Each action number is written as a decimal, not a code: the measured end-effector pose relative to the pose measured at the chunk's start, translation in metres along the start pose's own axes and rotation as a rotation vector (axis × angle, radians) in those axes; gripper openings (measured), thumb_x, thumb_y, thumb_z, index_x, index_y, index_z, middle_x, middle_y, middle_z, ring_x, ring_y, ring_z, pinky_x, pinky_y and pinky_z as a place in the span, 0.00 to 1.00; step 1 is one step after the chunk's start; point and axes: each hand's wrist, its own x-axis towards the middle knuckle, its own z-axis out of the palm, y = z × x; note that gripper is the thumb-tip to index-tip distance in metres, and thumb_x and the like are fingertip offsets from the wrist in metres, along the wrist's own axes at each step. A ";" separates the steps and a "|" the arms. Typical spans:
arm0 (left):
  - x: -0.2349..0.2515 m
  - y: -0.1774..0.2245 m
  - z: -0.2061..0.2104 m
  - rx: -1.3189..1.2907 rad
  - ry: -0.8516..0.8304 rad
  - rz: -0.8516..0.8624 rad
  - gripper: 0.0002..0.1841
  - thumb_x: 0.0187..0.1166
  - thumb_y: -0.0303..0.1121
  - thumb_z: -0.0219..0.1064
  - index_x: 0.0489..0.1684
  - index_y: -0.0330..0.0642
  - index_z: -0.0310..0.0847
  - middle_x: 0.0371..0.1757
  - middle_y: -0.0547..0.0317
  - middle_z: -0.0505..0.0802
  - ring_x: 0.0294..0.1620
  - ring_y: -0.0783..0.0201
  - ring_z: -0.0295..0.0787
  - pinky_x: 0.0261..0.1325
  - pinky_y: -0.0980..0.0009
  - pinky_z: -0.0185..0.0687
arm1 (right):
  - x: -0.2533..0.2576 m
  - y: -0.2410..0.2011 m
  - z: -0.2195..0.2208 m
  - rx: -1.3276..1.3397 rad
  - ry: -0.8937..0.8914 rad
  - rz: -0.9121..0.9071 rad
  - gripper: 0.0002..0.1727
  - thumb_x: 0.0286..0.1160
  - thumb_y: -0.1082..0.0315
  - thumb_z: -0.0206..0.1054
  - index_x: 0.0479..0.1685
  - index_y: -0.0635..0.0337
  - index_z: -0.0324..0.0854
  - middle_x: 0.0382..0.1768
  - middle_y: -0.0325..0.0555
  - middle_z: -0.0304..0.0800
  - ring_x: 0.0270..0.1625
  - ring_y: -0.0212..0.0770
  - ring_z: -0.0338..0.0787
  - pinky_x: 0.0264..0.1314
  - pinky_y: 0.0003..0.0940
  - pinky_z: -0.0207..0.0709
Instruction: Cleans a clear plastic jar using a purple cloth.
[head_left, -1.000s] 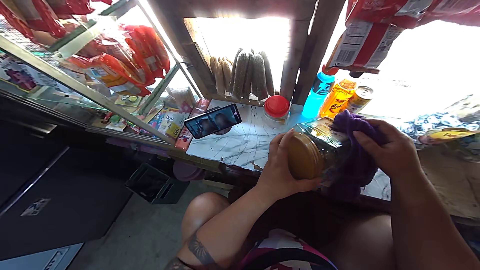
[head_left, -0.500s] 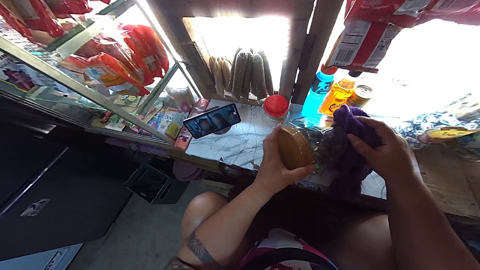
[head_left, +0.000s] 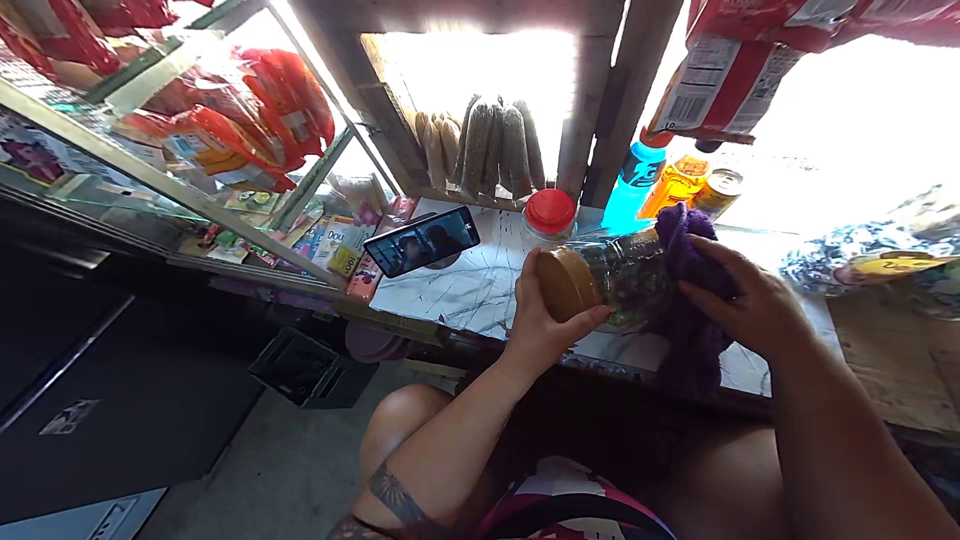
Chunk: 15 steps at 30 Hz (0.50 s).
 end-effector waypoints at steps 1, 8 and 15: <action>0.001 0.000 -0.001 -0.015 0.001 -0.014 0.65 0.50 0.54 0.85 0.94 0.61 0.40 0.82 0.41 0.68 0.66 0.55 0.84 0.55 0.59 0.89 | 0.000 0.000 0.000 -0.002 -0.001 -0.002 0.32 0.79 0.52 0.65 0.81 0.54 0.75 0.73 0.54 0.84 0.73 0.46 0.85 0.73 0.49 0.78; 0.005 -0.003 -0.003 -0.067 0.016 -0.049 0.65 0.52 0.52 0.84 0.95 0.61 0.38 0.80 0.40 0.70 0.67 0.54 0.84 0.58 0.56 0.88 | -0.002 -0.002 -0.001 -0.006 -0.021 -0.022 0.29 0.79 0.54 0.66 0.78 0.54 0.78 0.74 0.51 0.84 0.78 0.46 0.81 0.76 0.47 0.77; 0.006 -0.004 -0.004 -0.053 0.021 -0.061 0.63 0.54 0.53 0.82 0.95 0.59 0.37 0.78 0.40 0.71 0.68 0.53 0.82 0.61 0.55 0.85 | -0.003 -0.002 -0.004 -0.037 -0.033 -0.017 0.26 0.77 0.56 0.66 0.74 0.55 0.81 0.67 0.53 0.88 0.69 0.47 0.88 0.69 0.49 0.80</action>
